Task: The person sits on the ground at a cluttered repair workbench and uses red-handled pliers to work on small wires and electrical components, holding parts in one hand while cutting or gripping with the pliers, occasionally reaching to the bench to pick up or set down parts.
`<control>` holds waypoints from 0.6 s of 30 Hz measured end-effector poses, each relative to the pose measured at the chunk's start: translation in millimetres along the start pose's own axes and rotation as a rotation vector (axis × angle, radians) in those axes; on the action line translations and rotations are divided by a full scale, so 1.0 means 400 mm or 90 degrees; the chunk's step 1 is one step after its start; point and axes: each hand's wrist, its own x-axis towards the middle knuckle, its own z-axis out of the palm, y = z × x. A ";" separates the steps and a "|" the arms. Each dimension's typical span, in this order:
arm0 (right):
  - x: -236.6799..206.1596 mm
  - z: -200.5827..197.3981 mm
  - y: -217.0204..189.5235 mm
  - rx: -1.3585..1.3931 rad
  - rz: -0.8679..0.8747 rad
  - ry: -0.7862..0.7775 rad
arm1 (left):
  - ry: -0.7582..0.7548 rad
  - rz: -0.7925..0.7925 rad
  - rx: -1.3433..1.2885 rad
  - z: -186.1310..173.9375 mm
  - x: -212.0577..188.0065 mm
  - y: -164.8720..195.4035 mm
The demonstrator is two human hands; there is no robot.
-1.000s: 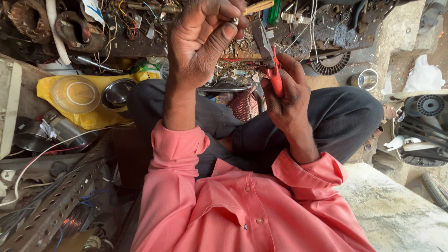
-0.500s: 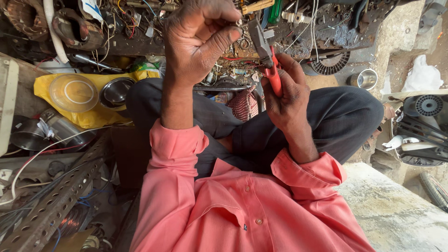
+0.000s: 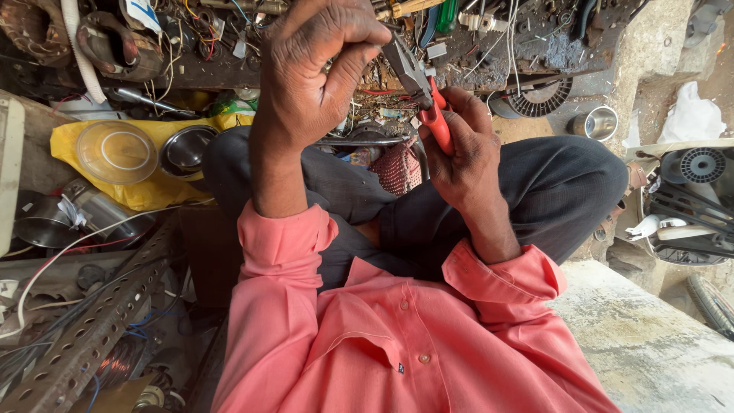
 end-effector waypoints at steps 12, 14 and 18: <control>0.003 -0.012 -0.006 -0.033 -0.029 -0.012 | -0.055 0.017 0.030 -0.026 0.001 0.003; 0.003 -0.019 -0.012 -0.024 -0.027 -0.029 | -0.055 0.002 -0.018 -0.025 -0.005 -0.004; 0.006 -0.030 -0.020 -0.010 -0.022 -0.053 | -0.053 -0.047 -0.157 -0.006 -0.011 -0.029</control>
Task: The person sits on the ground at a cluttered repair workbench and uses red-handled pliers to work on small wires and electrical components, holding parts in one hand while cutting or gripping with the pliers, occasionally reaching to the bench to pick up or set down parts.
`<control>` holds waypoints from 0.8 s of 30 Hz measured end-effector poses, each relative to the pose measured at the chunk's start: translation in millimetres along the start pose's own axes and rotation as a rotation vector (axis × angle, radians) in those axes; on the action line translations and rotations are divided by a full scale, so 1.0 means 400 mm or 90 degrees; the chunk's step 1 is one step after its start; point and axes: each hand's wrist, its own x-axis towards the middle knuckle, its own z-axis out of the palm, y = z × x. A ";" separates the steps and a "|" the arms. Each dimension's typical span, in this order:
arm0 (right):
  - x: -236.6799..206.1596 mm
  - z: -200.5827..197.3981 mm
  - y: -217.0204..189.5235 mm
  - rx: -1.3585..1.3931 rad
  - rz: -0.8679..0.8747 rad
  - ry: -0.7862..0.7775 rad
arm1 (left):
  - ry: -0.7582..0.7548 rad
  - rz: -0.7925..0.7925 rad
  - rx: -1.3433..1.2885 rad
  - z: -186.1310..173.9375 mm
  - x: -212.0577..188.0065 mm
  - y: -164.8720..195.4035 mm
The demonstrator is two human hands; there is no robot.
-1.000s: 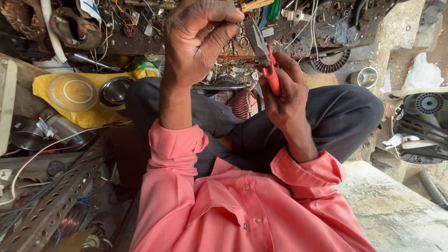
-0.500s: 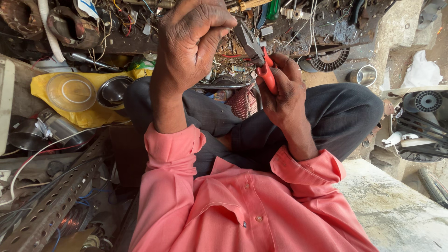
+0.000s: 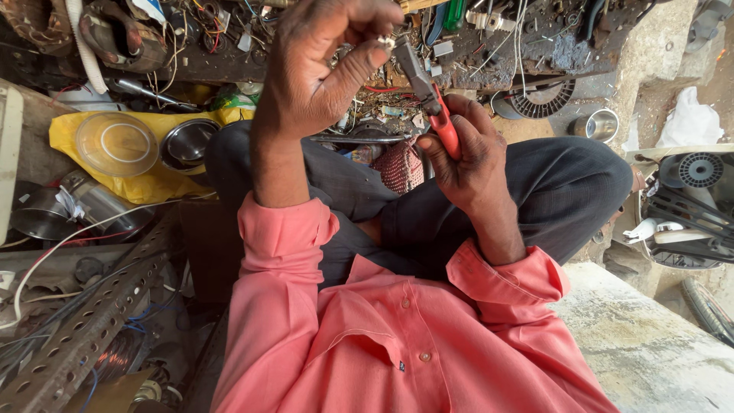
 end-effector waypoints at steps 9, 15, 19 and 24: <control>0.005 -0.007 0.005 0.034 -0.011 -0.018 | 0.087 -0.104 -0.094 0.055 -0.021 -0.048; 0.010 -0.018 0.014 -0.078 -0.059 0.008 | 0.144 -0.114 -0.208 0.088 -0.021 -0.077; 0.027 -0.057 0.028 -0.230 -0.110 0.010 | 0.190 -0.094 -0.214 0.109 -0.022 -0.107; 0.071 -0.108 0.066 -0.339 -0.160 -0.024 | 0.240 -0.071 -0.107 0.131 -0.004 -0.133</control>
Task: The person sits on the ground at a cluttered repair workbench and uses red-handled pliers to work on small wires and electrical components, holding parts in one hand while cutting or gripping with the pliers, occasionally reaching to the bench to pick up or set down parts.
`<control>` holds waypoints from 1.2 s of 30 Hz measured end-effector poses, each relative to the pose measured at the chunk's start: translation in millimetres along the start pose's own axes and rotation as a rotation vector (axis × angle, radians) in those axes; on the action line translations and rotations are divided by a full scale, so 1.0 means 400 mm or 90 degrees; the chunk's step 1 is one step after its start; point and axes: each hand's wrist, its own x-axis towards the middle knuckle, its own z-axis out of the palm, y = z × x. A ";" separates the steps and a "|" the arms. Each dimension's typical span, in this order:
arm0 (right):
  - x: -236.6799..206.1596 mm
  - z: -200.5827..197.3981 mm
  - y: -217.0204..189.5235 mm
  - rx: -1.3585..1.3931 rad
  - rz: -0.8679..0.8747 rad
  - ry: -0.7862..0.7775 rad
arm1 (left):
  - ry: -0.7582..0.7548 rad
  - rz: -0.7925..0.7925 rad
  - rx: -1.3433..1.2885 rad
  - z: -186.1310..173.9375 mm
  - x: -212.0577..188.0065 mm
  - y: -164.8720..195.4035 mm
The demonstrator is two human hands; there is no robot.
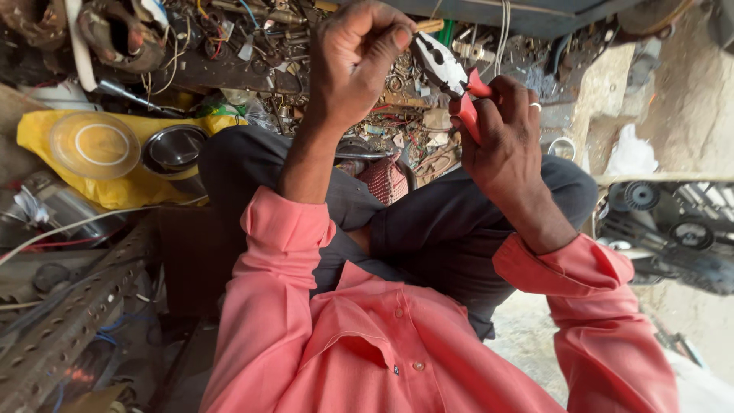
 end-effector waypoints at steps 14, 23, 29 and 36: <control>-0.032 0.006 0.034 0.259 0.084 -0.115 | -0.207 0.142 0.316 -0.022 0.011 0.043; -0.041 0.008 0.044 0.285 0.066 -0.131 | -0.229 0.186 0.314 -0.037 0.009 -0.011; -0.051 0.044 0.052 0.055 0.029 -0.082 | -0.148 0.009 0.219 -0.002 -0.012 -0.091; -0.049 0.054 0.055 -0.149 0.029 -0.031 | -0.065 0.005 0.139 0.019 -0.031 -0.140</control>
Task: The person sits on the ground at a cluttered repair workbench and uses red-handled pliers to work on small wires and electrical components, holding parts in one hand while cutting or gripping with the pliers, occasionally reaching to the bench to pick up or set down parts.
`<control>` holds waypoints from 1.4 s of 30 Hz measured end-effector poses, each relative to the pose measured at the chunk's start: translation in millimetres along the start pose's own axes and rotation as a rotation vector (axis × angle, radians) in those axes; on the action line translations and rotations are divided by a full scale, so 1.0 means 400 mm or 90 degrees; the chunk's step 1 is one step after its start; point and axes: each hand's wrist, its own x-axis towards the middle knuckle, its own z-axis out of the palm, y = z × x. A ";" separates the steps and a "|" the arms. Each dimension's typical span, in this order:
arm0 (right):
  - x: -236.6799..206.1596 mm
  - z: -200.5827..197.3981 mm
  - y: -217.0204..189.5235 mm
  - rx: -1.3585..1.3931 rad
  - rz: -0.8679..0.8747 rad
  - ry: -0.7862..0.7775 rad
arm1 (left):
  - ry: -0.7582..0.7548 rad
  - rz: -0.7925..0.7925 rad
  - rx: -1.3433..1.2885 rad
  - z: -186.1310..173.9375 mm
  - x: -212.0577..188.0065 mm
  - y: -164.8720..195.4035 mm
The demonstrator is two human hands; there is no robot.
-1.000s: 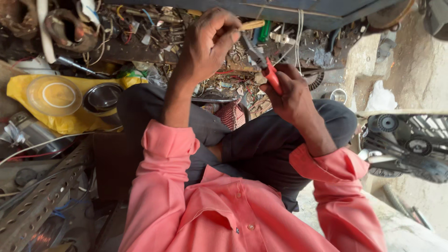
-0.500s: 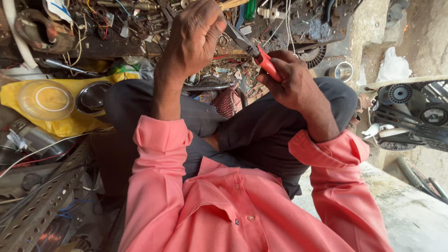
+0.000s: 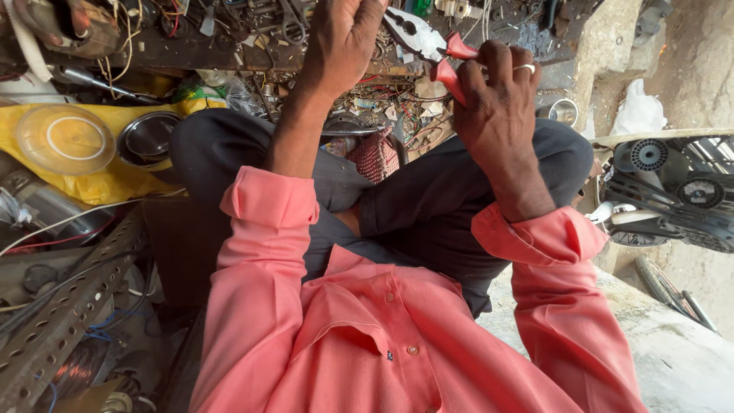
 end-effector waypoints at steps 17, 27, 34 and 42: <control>0.007 -0.011 0.020 0.597 0.251 -0.002 | -0.064 -0.162 -0.415 -0.051 0.007 0.070; -0.004 -0.011 -0.091 1.280 0.315 0.131 | -0.145 0.122 0.002 0.018 0.004 0.240; -0.021 -0.009 -0.080 1.476 0.305 0.107 | -0.204 0.138 0.000 0.059 0.005 0.266; -0.032 0.003 -0.078 1.348 0.335 0.173 | -0.220 0.106 -0.028 0.062 -0.003 0.252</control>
